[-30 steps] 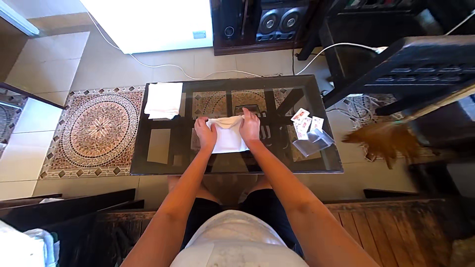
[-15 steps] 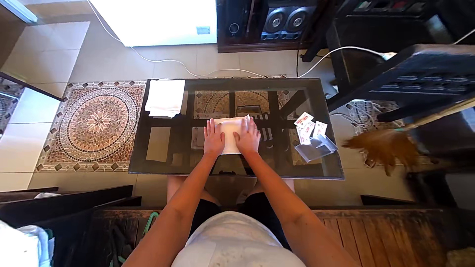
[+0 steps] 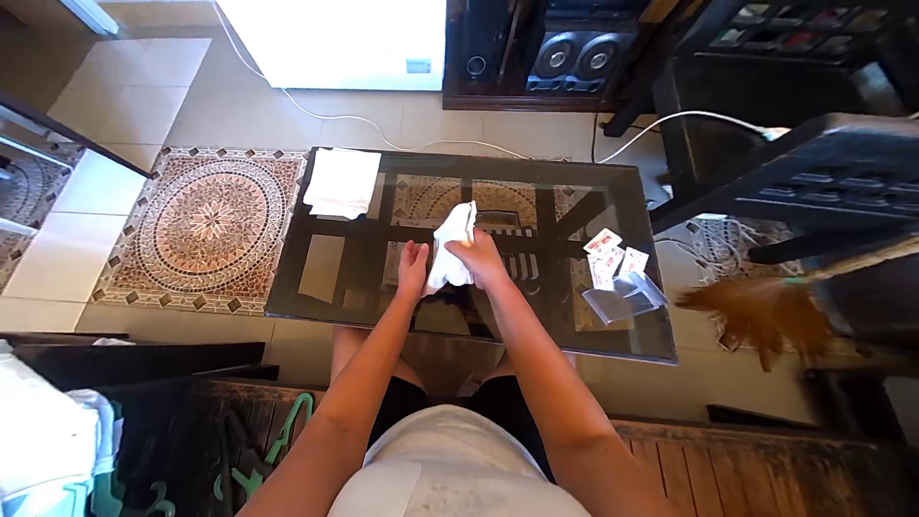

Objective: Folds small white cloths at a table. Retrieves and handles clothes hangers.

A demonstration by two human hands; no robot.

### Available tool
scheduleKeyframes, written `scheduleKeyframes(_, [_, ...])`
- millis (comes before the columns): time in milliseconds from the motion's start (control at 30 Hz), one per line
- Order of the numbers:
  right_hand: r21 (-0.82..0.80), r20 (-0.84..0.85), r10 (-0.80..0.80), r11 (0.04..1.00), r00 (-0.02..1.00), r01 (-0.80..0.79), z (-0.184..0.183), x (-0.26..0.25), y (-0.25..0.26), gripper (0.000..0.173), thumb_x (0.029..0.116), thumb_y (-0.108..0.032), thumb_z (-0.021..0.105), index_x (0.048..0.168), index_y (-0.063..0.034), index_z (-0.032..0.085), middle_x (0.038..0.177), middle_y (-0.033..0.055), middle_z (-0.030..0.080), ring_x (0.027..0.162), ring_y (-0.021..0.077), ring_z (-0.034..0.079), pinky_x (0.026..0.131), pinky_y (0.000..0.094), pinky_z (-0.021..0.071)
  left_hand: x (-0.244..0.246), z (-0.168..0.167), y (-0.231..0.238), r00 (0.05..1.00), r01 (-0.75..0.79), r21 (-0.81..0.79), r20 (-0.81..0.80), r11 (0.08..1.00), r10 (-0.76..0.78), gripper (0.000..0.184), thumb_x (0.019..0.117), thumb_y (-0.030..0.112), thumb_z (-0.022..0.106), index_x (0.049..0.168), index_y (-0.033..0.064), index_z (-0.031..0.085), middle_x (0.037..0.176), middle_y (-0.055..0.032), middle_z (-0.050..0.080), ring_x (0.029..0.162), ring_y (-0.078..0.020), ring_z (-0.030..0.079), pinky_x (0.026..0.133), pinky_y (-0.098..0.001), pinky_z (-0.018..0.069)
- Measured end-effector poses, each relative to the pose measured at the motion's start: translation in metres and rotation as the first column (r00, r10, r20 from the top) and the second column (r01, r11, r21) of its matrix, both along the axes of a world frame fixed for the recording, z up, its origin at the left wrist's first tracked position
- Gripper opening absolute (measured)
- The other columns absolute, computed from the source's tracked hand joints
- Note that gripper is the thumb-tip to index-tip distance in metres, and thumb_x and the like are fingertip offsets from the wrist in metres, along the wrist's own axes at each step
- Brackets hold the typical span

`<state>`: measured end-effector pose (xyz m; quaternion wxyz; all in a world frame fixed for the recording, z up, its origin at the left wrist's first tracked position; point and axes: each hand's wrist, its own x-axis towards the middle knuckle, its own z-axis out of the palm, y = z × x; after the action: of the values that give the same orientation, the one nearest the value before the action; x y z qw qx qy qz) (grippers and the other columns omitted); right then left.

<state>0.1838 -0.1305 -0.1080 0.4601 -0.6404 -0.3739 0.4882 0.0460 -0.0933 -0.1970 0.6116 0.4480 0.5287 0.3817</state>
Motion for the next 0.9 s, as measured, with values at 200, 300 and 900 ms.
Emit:
scheduleKeyframes(200, [0.069,-0.356,0.004,0.997,0.934,0.022,0.053,-0.02,-0.005,0.023,0.0973,0.0,0.061,0.12,0.0012,0.057,0.091,0.0063,0.069,0.077,0.0106,0.07,0.072,0.0287,0.0612,-0.022,0.029,-0.022,0.711,0.299,-0.355,0.702,0.886,0.042,0.085,0.0921,0.082,0.034,0.132,0.01,0.055,0.107,-0.0125,0.072,0.09,-0.0221,0.073,0.075,-0.0343,0.0622])
scheduleKeyframes(300, [-0.003,-0.406,-0.023,1.0,0.914,0.024,0.045,-0.012,-0.005,0.021,0.0996,-0.004,0.059,0.12,-0.001,0.056,0.088,0.0067,0.071,0.074,0.012,0.071,0.069,0.03,0.0619,-0.031,0.032,-0.027,0.554,0.218,-0.237,0.829,0.947,0.08,0.065,0.0957,0.069,0.049,0.13,0.0155,0.06,0.11,-0.007,0.074,0.094,-0.0175,0.074,0.076,-0.0326,0.0628])
scheduleKeyframes(900, [0.109,0.878,-0.058,0.991,0.476,-0.08,-0.118,0.002,-0.071,0.049,0.0994,-0.021,0.058,0.138,0.0085,0.058,0.154,0.0404,0.035,0.145,0.0623,0.028,0.121,0.0658,0.0234,-0.044,0.167,0.152,0.774,-0.482,-0.104,0.415,0.87,0.478,0.043,0.1104,0.017,0.043,0.15,0.0019,0.034,0.137,-0.0204,0.054,0.116,-0.0256,0.061,0.096,-0.0424,0.0544])
